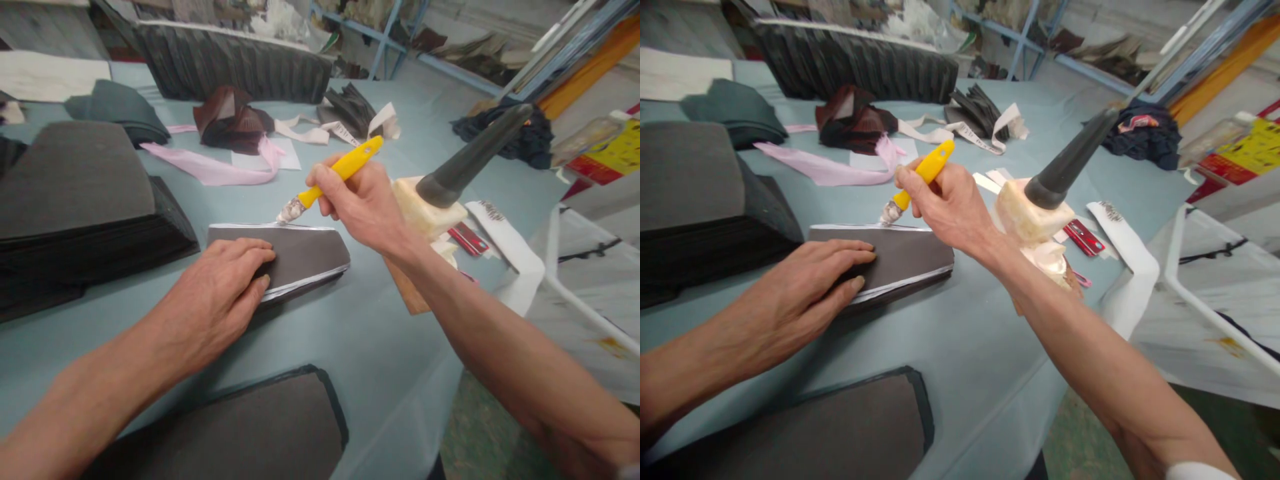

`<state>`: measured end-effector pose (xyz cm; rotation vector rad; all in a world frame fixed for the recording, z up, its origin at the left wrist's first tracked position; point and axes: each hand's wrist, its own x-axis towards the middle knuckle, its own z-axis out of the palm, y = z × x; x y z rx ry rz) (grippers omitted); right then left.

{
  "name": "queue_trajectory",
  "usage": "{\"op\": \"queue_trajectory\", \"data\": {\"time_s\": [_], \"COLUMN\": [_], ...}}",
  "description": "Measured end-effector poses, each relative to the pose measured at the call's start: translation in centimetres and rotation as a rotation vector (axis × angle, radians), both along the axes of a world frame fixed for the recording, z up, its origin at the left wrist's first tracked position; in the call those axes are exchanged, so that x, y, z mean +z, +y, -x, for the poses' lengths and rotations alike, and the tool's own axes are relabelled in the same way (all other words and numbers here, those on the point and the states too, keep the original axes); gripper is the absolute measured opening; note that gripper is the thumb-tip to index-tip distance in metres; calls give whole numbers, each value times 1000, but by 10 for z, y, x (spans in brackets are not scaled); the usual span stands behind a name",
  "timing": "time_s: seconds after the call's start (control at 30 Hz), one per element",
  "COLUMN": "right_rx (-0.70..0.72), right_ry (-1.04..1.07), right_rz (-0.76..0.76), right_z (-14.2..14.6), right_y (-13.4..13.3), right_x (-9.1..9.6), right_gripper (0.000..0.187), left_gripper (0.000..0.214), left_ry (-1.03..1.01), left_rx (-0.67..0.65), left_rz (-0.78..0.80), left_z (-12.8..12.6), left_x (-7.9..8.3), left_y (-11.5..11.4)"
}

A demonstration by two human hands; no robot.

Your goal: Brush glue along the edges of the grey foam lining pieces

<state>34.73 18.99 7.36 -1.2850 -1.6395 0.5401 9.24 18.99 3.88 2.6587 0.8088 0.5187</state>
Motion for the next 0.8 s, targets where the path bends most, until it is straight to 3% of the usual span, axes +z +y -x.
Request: {"op": "queue_trajectory", "data": {"time_s": [0.13,0.3,0.47,0.8], "right_rx": [-12,-173,-228,-111], "right_ry": [-89,-178,-113,4], "right_rz": [28,54,42,52], "right_z": [9,-12,-27,0], "right_y": [3,-3,-11,-8], "right_x": [0,-2,0,-3], "right_gripper": [45,40,36,37], "left_gripper": [50,51,52,48], "left_ry": [18,30,19,64], "left_rx": [-6,15,12,16], "left_rz": [16,50,38,58], "left_z": [0,0,1,-1], "left_x": [2,2,1,6], "left_y": [0,0,1,3]}}
